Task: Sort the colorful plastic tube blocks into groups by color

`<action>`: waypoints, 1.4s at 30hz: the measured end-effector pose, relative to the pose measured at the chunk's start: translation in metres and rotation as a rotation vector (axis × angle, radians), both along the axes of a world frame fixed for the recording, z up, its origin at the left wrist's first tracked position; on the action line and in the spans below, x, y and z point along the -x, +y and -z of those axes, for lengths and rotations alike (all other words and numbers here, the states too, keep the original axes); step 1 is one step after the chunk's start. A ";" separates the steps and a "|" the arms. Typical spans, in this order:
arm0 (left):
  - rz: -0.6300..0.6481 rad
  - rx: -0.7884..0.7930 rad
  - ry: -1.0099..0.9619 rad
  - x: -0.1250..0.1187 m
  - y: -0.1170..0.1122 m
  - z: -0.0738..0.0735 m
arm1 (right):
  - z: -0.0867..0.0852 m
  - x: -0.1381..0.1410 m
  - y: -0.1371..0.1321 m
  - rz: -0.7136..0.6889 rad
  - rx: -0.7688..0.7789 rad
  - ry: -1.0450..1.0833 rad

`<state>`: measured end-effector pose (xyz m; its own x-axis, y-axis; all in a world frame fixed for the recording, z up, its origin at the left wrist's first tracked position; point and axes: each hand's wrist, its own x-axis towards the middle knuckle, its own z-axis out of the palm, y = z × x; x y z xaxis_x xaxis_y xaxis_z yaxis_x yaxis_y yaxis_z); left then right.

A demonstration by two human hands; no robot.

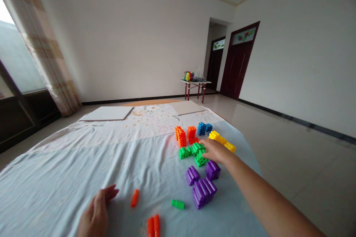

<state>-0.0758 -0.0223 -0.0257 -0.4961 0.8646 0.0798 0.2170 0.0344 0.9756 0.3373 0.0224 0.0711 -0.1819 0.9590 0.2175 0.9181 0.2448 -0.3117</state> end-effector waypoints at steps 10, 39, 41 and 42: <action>-0.021 -0.027 0.018 -0.012 -0.009 -0.012 | -0.052 0.092 -0.070 -0.258 -0.139 0.225; -0.006 -0.026 -0.064 -0.002 -0.005 -0.005 | 0.028 0.217 -0.065 -0.473 0.126 -0.090; -0.018 -0.017 -0.061 -0.002 -0.006 -0.006 | 0.030 0.220 -0.065 -0.416 0.128 -0.091; -0.022 -0.019 -0.056 -0.002 -0.006 -0.007 | 0.031 0.221 -0.065 -0.393 0.134 -0.096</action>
